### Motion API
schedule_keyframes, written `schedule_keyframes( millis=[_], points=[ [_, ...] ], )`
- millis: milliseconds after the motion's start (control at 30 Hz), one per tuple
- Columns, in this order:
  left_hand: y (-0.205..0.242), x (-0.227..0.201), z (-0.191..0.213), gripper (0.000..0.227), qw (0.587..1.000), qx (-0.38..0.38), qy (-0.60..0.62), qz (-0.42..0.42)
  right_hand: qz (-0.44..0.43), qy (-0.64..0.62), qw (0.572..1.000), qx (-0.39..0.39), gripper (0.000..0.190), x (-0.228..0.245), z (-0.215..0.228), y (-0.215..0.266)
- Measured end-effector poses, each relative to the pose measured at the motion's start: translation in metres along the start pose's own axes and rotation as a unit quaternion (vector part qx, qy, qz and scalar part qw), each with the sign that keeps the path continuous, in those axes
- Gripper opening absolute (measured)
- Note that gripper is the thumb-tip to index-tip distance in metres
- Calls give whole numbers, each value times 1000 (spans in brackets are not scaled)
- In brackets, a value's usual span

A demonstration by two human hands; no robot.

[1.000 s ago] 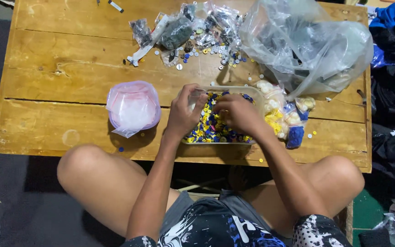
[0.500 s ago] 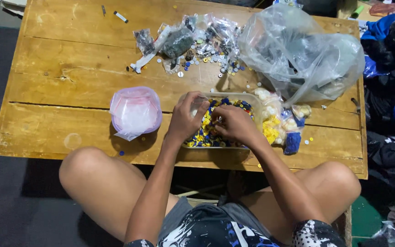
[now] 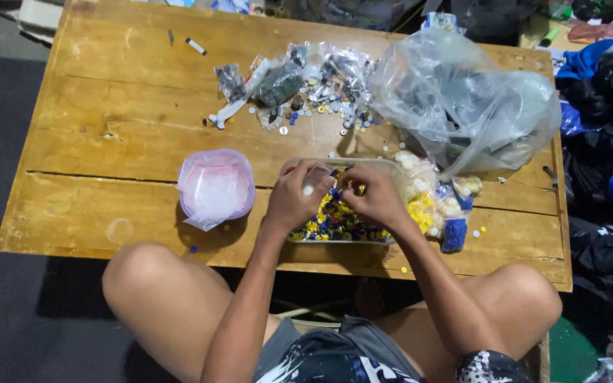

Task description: Sorting small colorful buttons from a tray into a pink bowl

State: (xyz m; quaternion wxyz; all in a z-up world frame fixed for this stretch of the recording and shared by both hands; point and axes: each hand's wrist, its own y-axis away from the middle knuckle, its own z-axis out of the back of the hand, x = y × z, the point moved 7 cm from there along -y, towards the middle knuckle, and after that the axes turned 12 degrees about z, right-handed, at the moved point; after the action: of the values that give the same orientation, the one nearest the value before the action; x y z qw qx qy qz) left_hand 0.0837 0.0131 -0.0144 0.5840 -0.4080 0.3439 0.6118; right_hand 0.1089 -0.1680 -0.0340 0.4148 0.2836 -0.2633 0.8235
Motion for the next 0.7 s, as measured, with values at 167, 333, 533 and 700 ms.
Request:
schedule_keyframes(
  millis=[167,333,533,700],
  points=[
    [-1,0,-4,32,1000,22,-9,13,12,-78,993,-92,24,33,32,-9],
    [0,2,-7,27,999,21,-27,19,12,-80,986,-144,20,44,53,-5],
    [14,-14,-3,34,995,63,-80,1,52,-16,987,-148,13,50,50,4],
    [13,2,-25,30,996,71,-44,-35,33,1,988,-151,14,51,54,10]
  ],
)
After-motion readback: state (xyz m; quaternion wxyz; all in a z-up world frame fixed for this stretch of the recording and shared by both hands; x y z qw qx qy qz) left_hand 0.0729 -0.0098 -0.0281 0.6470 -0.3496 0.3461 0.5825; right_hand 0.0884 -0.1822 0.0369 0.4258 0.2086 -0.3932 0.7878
